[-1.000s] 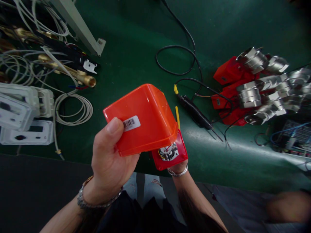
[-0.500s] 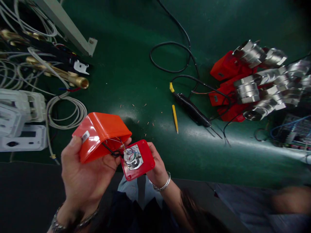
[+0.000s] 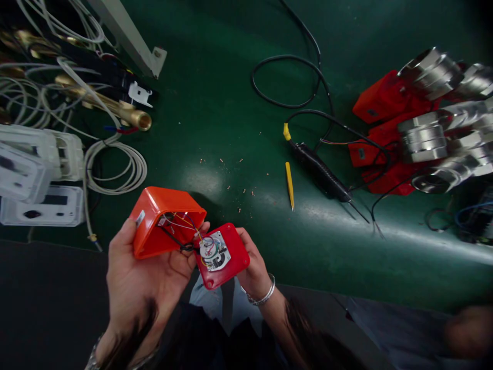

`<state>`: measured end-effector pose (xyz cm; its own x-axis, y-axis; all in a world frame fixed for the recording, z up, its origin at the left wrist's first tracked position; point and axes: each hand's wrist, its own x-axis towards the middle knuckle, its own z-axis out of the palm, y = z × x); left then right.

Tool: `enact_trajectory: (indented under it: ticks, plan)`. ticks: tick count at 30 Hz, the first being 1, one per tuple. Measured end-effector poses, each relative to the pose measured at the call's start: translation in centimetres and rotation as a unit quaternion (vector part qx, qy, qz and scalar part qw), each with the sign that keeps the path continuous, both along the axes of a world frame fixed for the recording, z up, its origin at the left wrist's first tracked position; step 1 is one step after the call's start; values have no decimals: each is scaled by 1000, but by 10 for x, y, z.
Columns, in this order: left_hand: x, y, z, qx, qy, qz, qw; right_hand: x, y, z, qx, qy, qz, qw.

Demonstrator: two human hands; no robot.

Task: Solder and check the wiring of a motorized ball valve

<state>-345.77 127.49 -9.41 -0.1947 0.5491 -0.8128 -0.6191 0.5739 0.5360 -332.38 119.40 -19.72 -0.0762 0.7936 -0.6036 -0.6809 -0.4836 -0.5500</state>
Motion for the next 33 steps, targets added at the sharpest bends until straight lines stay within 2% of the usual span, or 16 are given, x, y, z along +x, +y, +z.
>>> enact_trajectory:
  ticks: [4, 11, 15, 19, 33]
  plan:
    - [2, 1, -2, -9, -41, 33, 999, 0, -1, -1, 4, 32, -26, 999]
    - [-1, -5, -10, 29, -97, 2, 995, 1, -9, -8, 12, 42, -59, 997]
    - [-2, -8, -9, 21, -91, 12, 996, 1, -11, -7, 4, 61, -42, 997]
    - [0, -9, -6, 8, -78, 33, 996, 2, -12, -8, 15, 40, -53, 998]
    - [7, -21, 2, 20, -122, 41, 992, 10, -24, -12, -8, 35, -27, 999]
